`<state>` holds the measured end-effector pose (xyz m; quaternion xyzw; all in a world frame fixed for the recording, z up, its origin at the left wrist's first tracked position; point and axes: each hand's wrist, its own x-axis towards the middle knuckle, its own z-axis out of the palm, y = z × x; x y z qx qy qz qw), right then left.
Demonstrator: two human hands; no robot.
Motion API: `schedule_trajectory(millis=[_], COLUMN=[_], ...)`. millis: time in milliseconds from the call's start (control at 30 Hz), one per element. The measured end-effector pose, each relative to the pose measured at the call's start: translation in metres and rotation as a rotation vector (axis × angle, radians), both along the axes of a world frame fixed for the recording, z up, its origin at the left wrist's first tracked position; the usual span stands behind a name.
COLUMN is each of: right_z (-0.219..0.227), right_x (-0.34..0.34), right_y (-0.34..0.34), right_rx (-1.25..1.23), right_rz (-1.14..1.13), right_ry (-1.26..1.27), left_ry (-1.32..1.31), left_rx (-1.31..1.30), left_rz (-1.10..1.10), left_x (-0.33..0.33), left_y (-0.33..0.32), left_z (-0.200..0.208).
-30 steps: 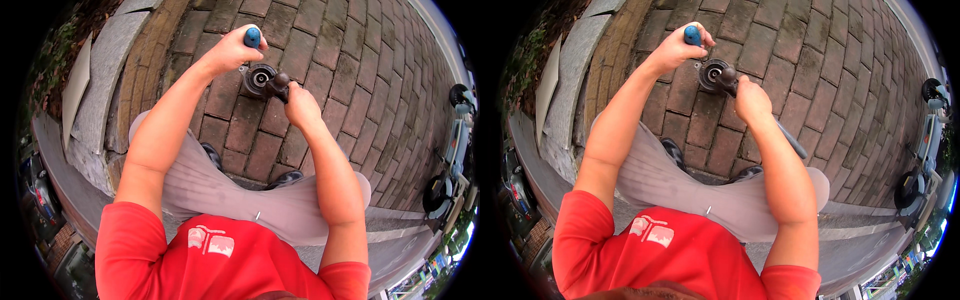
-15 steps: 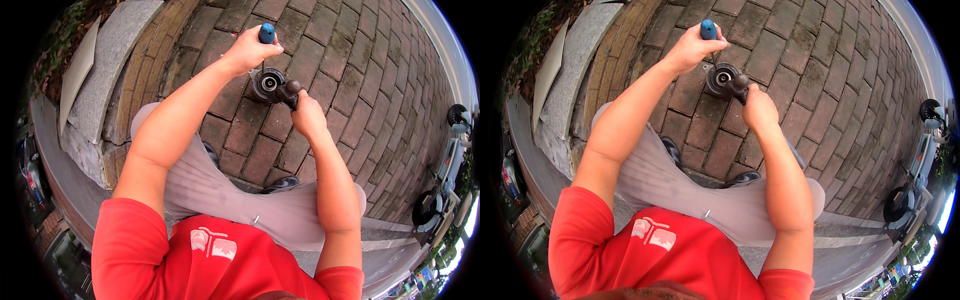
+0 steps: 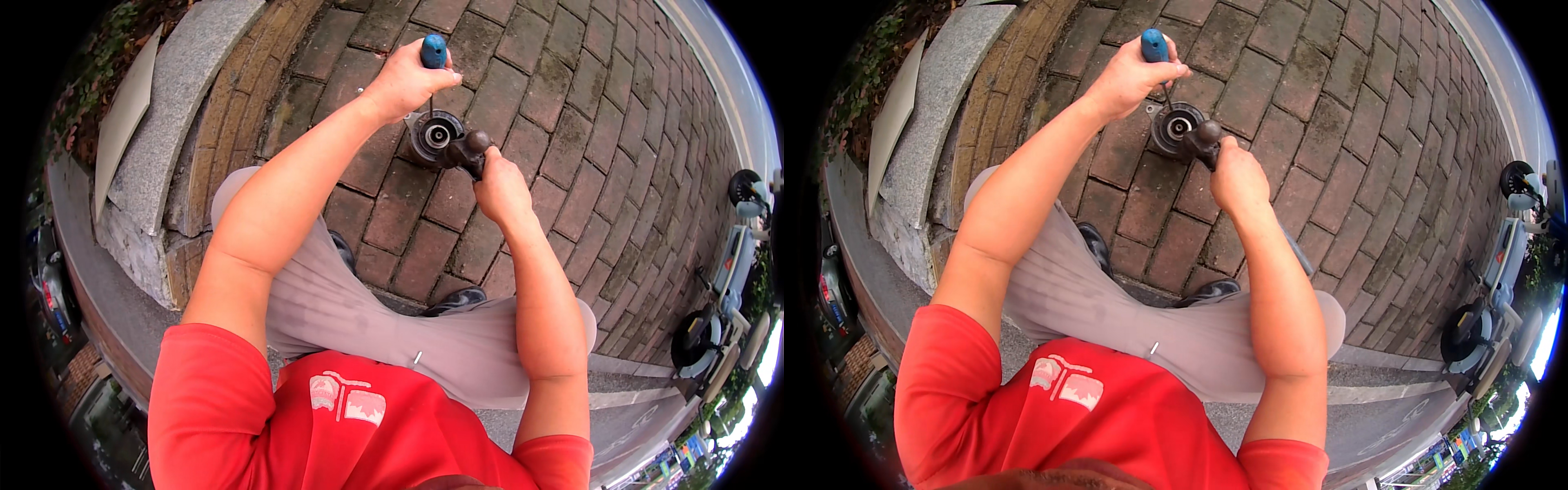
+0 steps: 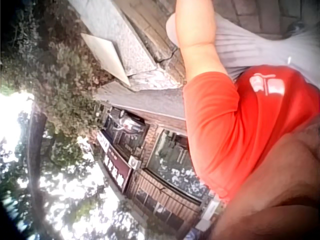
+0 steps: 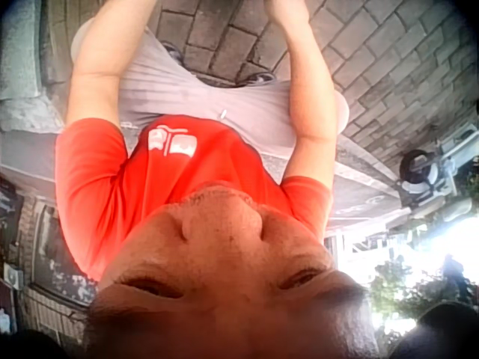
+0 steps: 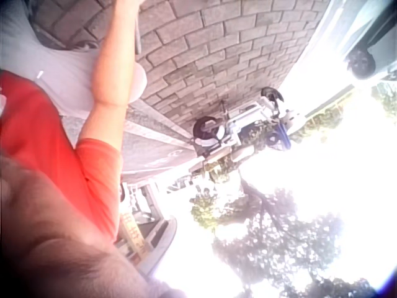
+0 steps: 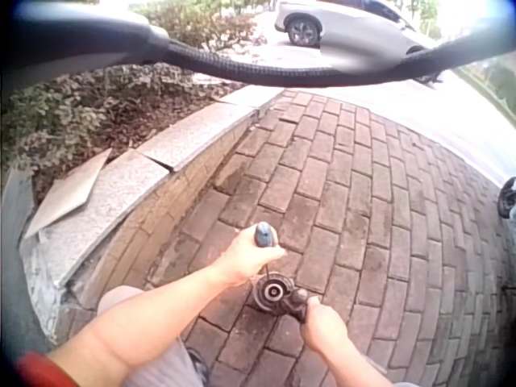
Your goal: The person uses a hammer and a screwdriver to remove a component from a circular metal mechanical assembly.
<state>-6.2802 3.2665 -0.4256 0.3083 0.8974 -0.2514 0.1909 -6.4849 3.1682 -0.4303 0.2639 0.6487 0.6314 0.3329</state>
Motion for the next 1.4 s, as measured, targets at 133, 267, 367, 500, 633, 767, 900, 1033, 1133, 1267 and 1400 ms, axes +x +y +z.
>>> schedule_trajectory(millis=[133, 267, 367, 500, 633, 767, 900, 1033, 1133, 1267, 1400], right_z=[0.001, 0.0, -0.001, -0.003, -0.004, -0.002, 0.03, 0.102, 0.173, 0.245, 0.203], right_x=[0.0, 0.0, 0.0, 0.0, 0.0, -0.003, -0.011, -0.017, -0.03, -0.057, -0.078], right_y=[0.0, 0.001, 0.001, 0.005, 0.005, 0.003, 0.008, 0.019, 0.019, 0.011, 0.01], right_rx=[0.004, 0.009, 0.007, 0.004, 0.02, 0.011, -0.065, -0.005, 0.004, 0.157, 0.32], right_rz=[0.017, 0.018, 0.017, 0.033, 0.051, 0.027, -0.032, -0.104, -0.153, 0.007, 0.227], right_ry=[-0.017, -0.02, -0.015, 0.018, 0.03, 0.024, 0.004, 0.237, 0.575, 0.864, 0.516], left_ry=[0.045, 0.043, 0.027, 0.003, 0.012, 0.046, 0.128, 0.159, 0.22, 0.248, 0.22], left_rx=[-0.044, -0.046, -0.04, -0.04, -0.061, -0.047, -0.036, -0.081, -0.102, -0.083, -0.069], left_rz=[-0.014, -0.012, 0.011, 0.045, 0.04, 0.031, 0.039, 0.05, 0.055, 0.051, 0.001], left_x=[0.0, 0.0, 0.001, 0.002, 0.002, 0.005, 0.012, 0.016, 0.023, 0.023, 0.028], left_y=[0.001, 0.001, 0.001, 0.0, 0.001, 0.0, 0.0, 0.001, -0.001, -0.007, 0.0], left_z=[0.0, -0.001, -0.004, -0.002, -0.001, -0.002, 0.003, 0.006, 0.015, 0.016, 0.003])
